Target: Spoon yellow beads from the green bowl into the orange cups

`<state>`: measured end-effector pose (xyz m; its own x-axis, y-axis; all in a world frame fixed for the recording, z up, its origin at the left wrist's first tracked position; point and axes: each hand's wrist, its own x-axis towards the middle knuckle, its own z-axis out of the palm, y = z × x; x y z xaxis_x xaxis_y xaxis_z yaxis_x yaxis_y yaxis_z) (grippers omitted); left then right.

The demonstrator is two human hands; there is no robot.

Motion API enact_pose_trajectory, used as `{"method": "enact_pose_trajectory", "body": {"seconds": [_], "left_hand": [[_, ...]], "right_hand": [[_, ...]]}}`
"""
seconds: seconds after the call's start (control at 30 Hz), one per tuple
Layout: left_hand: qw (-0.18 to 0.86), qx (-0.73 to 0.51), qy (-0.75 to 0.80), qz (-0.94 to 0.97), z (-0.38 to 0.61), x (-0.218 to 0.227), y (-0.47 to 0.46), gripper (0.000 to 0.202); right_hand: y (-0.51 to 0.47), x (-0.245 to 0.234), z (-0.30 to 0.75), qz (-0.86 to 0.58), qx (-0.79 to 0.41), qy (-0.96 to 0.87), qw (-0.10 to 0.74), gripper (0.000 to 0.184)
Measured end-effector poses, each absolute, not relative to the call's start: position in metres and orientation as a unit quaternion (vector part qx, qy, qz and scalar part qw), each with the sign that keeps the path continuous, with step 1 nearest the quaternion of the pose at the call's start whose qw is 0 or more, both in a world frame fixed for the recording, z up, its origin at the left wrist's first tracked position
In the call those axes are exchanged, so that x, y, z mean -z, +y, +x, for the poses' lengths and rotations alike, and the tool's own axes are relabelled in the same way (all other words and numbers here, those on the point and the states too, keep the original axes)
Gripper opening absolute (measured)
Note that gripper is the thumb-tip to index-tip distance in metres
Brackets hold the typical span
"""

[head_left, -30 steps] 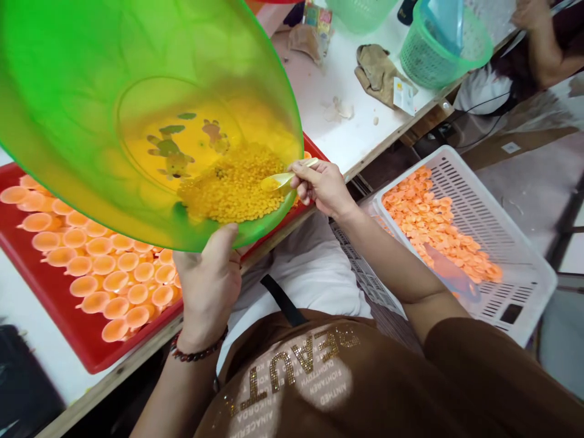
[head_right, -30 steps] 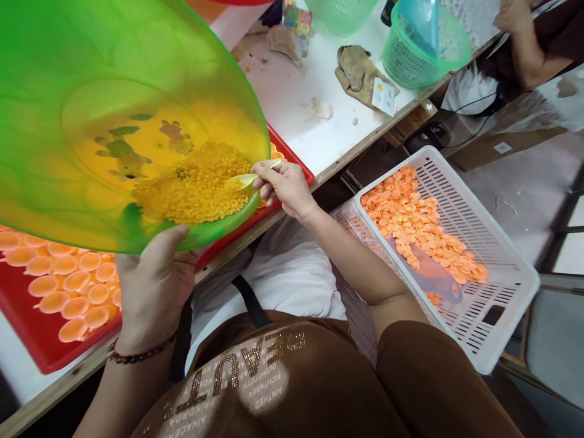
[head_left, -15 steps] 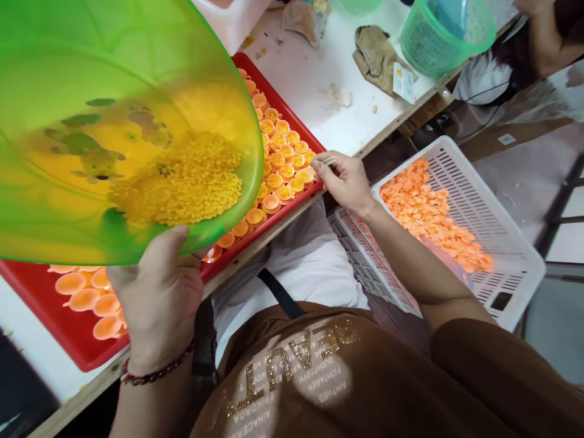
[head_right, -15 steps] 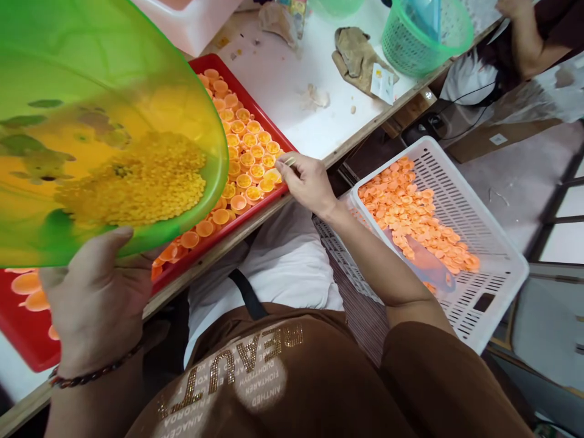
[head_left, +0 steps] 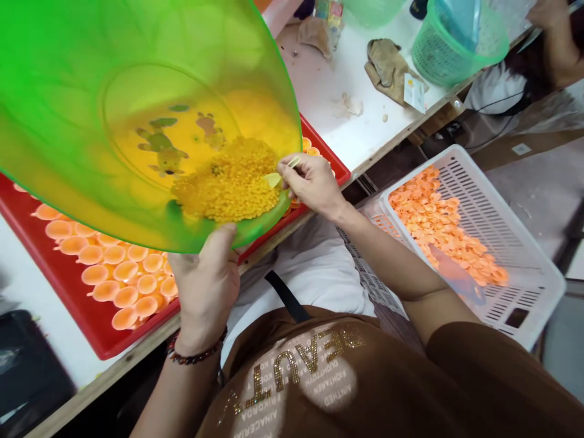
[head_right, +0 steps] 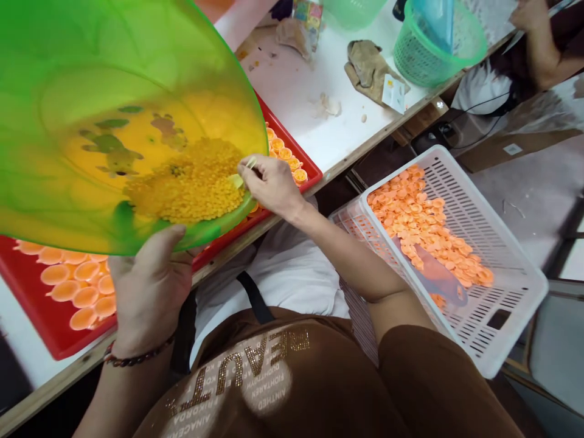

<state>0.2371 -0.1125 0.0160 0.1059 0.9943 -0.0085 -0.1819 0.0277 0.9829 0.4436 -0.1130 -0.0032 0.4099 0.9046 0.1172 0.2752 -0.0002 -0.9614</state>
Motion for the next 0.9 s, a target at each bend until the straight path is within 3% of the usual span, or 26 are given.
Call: {"method": "enact_pose_trajectory", "body": {"seconds": [0.17, 0.4, 0.53, 0.77, 0.9], "left_hand": [[0.591, -0.535, 0.435, 0.419, 0.238, -0.020, -0.112, 0.040], [0.599, -0.537, 0.421, 0.420, 0.217, -0.023, -0.104, 0.040], [0.583, -0.567, 0.397, 0.426, 0.204, -0.024, -0.100, 0.050], [0.568, -0.563, 0.410, 0.439, 0.200, -0.025, -0.103, 0.031], [0.581, -0.557, 0.407, 0.431, 0.205, -0.028, -0.107, 0.026]], "right_hand": [[-0.102, -0.001, 0.432, -0.609, -0.443, -0.330, 0.569, 0.027], [-0.115, -0.010, 0.457, -0.595, -0.469, -0.270, 0.594, 0.034], [-0.134, -0.003, 0.467, -0.624, -0.420, -0.331, 0.570, 0.039], [-0.152, 0.004, 0.464, -0.606, -0.205, -0.610, 0.468, 0.035], [-0.151, -0.013, 0.458, -0.607, -0.158, -0.633, 0.454, 0.033]]}}
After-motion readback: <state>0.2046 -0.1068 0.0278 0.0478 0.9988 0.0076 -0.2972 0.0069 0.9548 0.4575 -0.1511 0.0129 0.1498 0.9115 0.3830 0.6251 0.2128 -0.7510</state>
